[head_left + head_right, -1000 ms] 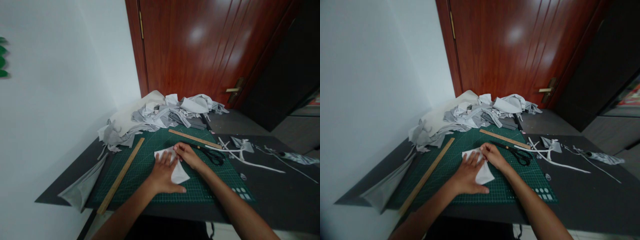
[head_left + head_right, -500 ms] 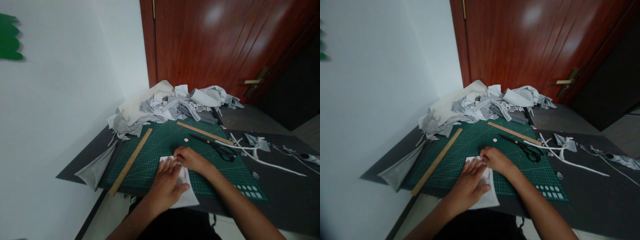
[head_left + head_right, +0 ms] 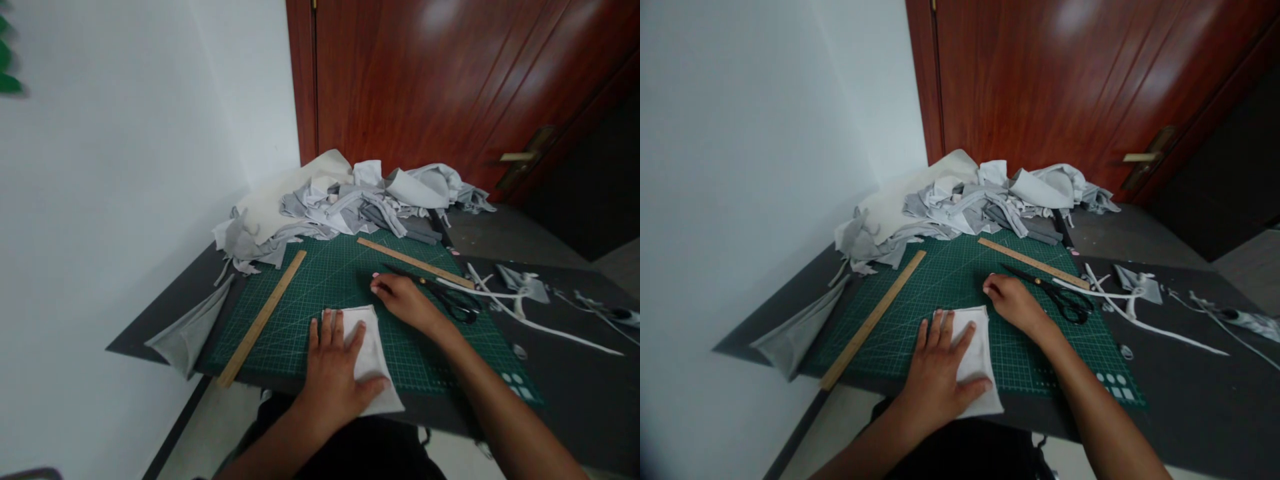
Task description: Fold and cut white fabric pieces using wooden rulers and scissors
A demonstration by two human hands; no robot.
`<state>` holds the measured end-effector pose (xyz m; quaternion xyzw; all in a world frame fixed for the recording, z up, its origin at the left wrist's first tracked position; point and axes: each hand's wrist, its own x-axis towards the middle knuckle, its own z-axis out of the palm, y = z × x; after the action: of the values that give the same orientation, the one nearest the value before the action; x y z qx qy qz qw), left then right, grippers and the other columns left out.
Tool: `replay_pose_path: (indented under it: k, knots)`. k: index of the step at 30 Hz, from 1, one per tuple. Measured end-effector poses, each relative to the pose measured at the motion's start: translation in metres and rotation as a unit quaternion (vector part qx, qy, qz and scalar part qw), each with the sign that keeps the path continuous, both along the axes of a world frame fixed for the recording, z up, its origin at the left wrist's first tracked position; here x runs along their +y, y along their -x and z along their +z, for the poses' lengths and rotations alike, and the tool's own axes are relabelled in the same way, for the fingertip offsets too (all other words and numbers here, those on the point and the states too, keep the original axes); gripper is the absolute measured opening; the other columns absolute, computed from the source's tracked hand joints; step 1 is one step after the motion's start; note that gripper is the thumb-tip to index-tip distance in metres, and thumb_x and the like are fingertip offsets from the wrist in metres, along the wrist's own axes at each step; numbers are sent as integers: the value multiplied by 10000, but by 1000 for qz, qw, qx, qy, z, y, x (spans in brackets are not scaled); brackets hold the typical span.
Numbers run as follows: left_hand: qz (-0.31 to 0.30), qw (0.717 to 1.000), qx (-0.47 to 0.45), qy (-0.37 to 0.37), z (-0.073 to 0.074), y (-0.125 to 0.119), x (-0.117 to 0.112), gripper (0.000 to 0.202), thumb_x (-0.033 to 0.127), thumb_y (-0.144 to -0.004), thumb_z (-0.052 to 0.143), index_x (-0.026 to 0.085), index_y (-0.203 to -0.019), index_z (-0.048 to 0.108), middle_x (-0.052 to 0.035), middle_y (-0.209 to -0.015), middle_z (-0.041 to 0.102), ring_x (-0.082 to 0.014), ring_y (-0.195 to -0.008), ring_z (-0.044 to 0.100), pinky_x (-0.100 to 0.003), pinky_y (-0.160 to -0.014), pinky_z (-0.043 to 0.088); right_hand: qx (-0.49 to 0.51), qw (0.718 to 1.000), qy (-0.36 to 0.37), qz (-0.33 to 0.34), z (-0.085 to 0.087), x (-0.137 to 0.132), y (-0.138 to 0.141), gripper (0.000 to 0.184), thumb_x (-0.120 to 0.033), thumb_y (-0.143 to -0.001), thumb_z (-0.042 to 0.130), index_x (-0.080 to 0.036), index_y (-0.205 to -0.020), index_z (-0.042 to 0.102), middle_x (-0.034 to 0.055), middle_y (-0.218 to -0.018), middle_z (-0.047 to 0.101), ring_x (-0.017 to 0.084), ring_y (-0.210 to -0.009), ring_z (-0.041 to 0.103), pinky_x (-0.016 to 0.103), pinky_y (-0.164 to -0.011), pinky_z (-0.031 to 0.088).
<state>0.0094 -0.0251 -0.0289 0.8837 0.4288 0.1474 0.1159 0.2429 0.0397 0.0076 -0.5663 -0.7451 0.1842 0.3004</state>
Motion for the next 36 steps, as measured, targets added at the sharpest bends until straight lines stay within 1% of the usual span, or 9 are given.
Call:
replay_pose_path:
  k: [3, 6, 9, 14, 17, 20, 27, 30, 36]
  knots:
    - [-7, 1000, -7, 4, -2, 0, 0, 981, 849, -743, 584, 349, -1561, 373, -117, -1660, 270, -489, -1527, 110, -757, -1177, 116, 30, 997, 40, 52, 1, -4, 6, 113, -241, -926, 599, -201, -875, 691, 27, -828, 682, 175, -728, 615, 290, -699, 460]
    - [-14, 1000, -5, 10, -2, 2, 5, 989, 861, -736, 580, 353, -1559, 375, -116, -1663, 260, -494, -1525, 104, -754, -1178, 115, 17, 990, 86, 109, -1, -9, 14, 60, -230, -888, 653, -202, -898, 706, 25, -877, 660, 160, -744, 606, 271, -681, 450]
    - [-35, 999, -1, 17, 2, 9, 14, 965, 879, -739, 555, 393, -1552, 374, -102, -1665, 260, -479, -1531, 99, -723, -1193, 113, -18, 991, 93, 93, -3, -11, 16, 53, -217, -877, 667, -199, -912, 701, 24, -868, 647, 165, -773, 601, 272, -692, 425]
    - [-73, 997, 11, 25, 9, 20, 29, 893, 845, -782, 553, 445, -1552, 342, -67, -1669, 258, -444, -1542, 105, -697, -1203, 111, -54, 989, 123, 55, -3, -10, 11, 50, -245, -856, 683, -197, -869, 680, 0, -761, 639, 155, -686, 574, 263, -607, 359]
    - [-76, 996, 22, 31, 11, 20, 30, 897, 832, -791, 557, 436, -1561, 324, -68, -1674, 243, -446, -1543, 90, -699, -1201, 109, -67, 989, 111, 70, -2, -11, 9, 71, -242, -839, 689, -193, -795, 665, 7, -762, 630, 159, -701, 566, 268, -627, 362]
    - [-75, 996, 26, 27, 11, 19, 29, 906, 835, -794, 549, 431, -1568, 309, -79, -1675, 237, -445, -1544, 85, -698, -1201, 105, -31, 990, 99, 98, 0, -11, 8, 78, -204, -832, 667, -191, -768, 623, -2, -776, 598, 148, -698, 539, 261, -630, 369]
    - [-74, 997, 29, -6, 8, 18, 28, 913, 816, -798, 574, 404, -1571, 318, -97, -1664, 267, -459, -1534, 127, -704, -1190, 137, 109, 964, 203, 136, -3, -6, 4, 191, -332, -812, 708, -189, -840, 585, -46, -700, 536, 131, -638, 488, 227, -554, 359]
    - [-75, 997, 32, -15, 7, 18, 28, 902, 802, -798, 593, 398, -1564, 338, -100, -1660, 277, -460, -1531, 142, -703, -1187, 153, 85, 968, 208, 111, -4, -4, 0, 219, -352, -800, 724, -171, -894, 644, -26, -726, 587, 143, -658, 530, 239, -584, 385]
    - [-96, 994, 16, -46, 9, 17, 27, 874, 752, -827, 607, 309, -1549, 392, -113, -1655, 289, -424, -1547, 103, -674, -1212, 140, -51, 981, 186, 20, -1, -6, 4, 145, -308, -818, 709, -167, -800, 675, 10, -738, 649, 160, -683, 578, 258, -610, 373]
